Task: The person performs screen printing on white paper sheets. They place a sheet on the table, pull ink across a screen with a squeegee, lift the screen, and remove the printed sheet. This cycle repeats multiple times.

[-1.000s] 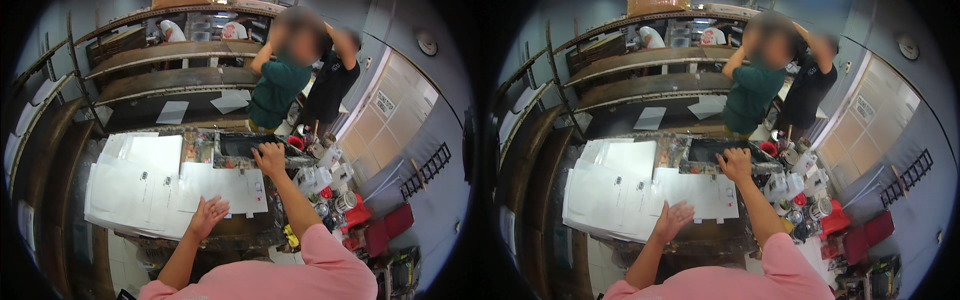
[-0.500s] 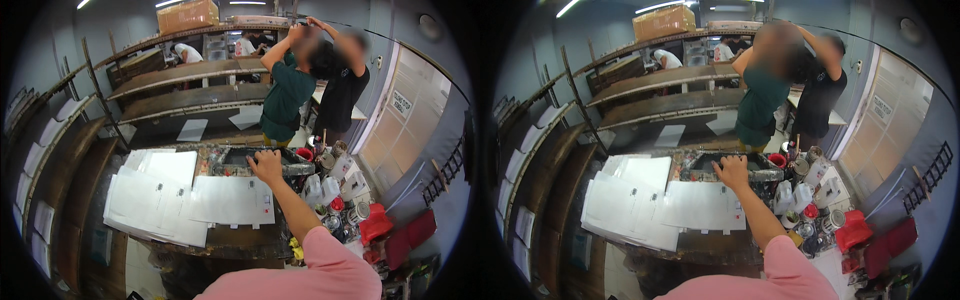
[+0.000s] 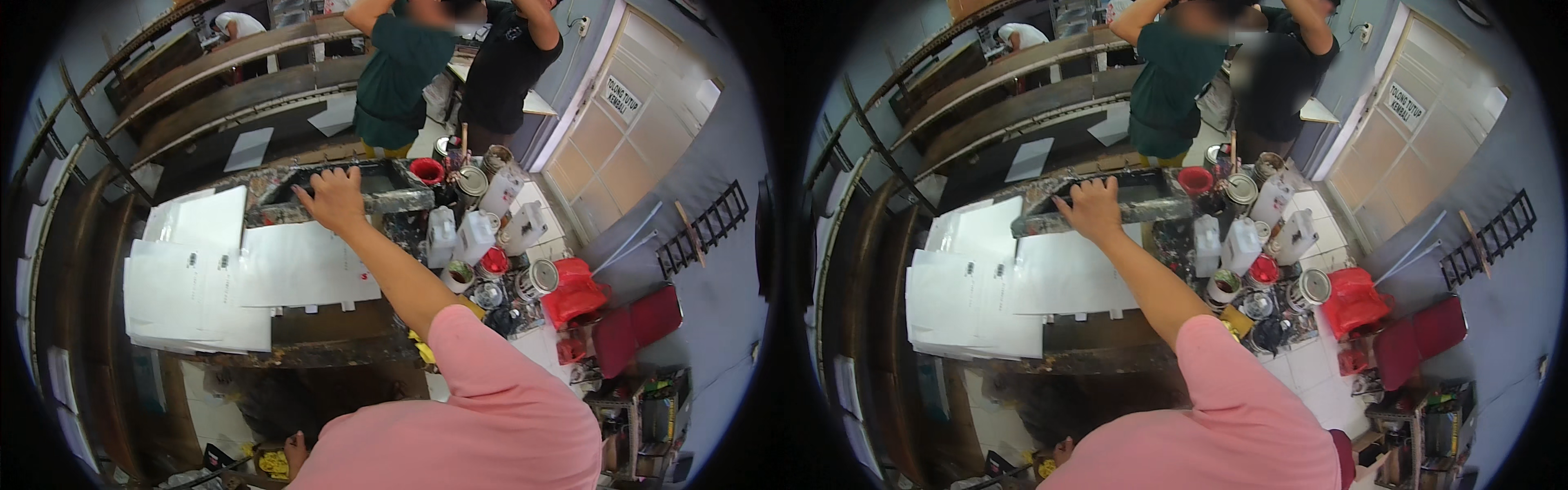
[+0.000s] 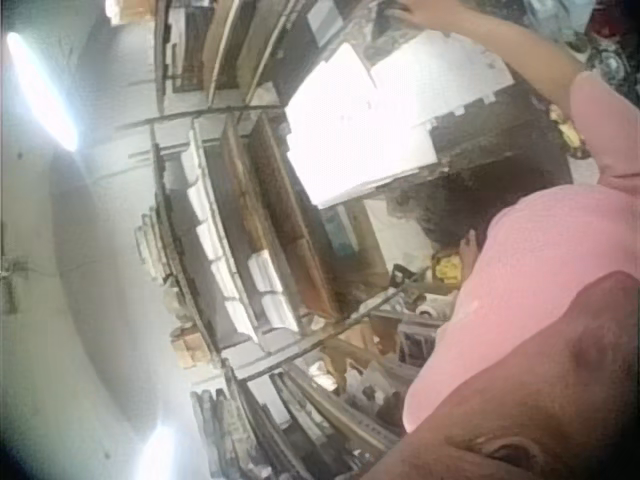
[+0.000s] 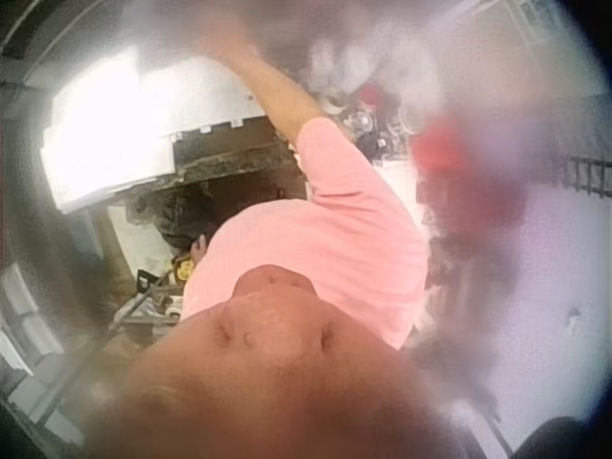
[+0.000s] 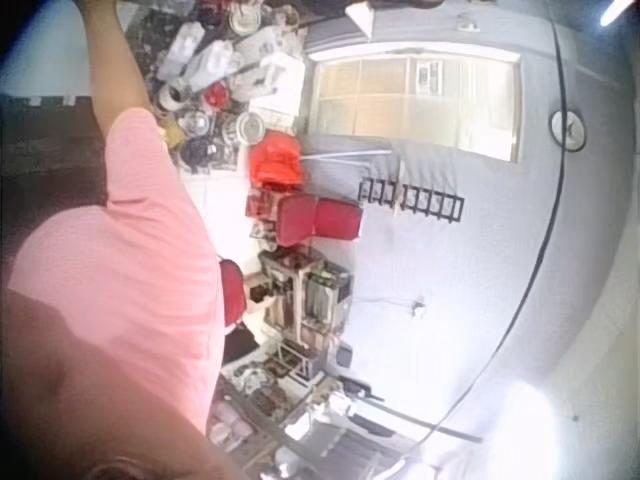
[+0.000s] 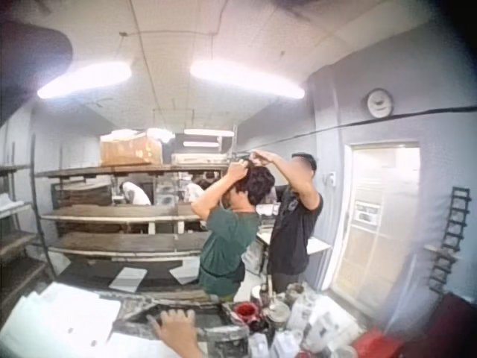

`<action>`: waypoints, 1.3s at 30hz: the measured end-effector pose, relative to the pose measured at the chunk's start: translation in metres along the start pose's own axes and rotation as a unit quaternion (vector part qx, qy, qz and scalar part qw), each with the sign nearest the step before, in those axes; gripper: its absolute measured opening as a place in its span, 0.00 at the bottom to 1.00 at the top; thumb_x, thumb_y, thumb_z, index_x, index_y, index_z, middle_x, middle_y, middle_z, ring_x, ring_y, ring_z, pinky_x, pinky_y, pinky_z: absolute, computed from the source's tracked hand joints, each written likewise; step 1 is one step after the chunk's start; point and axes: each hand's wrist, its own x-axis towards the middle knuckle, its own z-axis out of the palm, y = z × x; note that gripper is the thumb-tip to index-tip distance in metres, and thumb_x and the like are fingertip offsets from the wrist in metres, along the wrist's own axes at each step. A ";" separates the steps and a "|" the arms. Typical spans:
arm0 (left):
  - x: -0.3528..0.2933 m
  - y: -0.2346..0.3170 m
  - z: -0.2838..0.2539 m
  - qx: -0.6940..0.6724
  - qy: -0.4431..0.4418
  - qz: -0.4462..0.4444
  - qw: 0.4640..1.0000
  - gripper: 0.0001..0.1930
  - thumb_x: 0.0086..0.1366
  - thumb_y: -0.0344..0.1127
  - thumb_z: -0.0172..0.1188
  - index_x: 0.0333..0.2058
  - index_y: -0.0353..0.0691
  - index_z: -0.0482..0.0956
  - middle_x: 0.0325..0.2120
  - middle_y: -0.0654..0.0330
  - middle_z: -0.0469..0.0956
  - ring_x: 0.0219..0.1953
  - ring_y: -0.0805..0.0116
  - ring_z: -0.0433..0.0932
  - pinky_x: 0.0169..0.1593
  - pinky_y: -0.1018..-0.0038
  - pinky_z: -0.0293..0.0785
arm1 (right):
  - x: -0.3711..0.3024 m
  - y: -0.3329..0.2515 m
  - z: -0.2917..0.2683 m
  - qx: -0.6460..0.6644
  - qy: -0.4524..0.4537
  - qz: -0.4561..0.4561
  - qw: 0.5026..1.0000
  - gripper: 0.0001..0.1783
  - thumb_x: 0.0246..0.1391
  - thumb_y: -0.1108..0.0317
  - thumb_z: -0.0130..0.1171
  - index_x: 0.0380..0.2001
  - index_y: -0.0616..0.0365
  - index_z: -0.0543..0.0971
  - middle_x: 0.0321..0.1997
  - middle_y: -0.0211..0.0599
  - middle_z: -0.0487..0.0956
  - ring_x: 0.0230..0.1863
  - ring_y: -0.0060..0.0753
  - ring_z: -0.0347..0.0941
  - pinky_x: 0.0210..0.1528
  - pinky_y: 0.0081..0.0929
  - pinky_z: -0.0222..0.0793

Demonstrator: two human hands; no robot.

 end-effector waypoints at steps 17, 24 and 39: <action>0.008 -0.075 0.027 0.030 -0.071 -0.073 0.994 0.33 0.68 0.64 0.62 0.26 0.33 0.72 0.19 0.57 0.70 0.23 0.66 0.68 0.30 0.61 0.65 | 0.009 -0.004 -0.010 -0.019 -0.031 -0.002 0.999 0.28 0.65 0.40 0.55 0.29 0.54 0.85 0.30 0.36 0.80 0.39 0.40 0.74 0.54 0.47 0.57; 0.039 -0.079 0.013 0.002 -0.066 -0.054 0.996 0.35 0.67 0.65 0.63 0.23 0.34 0.70 0.17 0.57 0.68 0.22 0.67 0.67 0.29 0.62 0.64 | 0.011 -0.010 -0.009 -0.029 -0.029 -0.008 0.999 0.28 0.66 0.40 0.54 0.28 0.53 0.85 0.29 0.35 0.80 0.37 0.40 0.75 0.53 0.47 0.58; 0.047 -0.085 -0.014 0.033 -0.052 -0.075 0.995 0.39 0.63 0.74 0.61 0.15 0.44 0.61 0.12 0.67 0.53 0.16 0.68 0.56 0.24 0.61 0.54 | 0.008 -0.004 -0.010 -0.026 -0.001 -0.015 1.000 0.27 0.65 0.40 0.56 0.25 0.52 0.83 0.27 0.35 0.79 0.35 0.40 0.74 0.52 0.47 0.59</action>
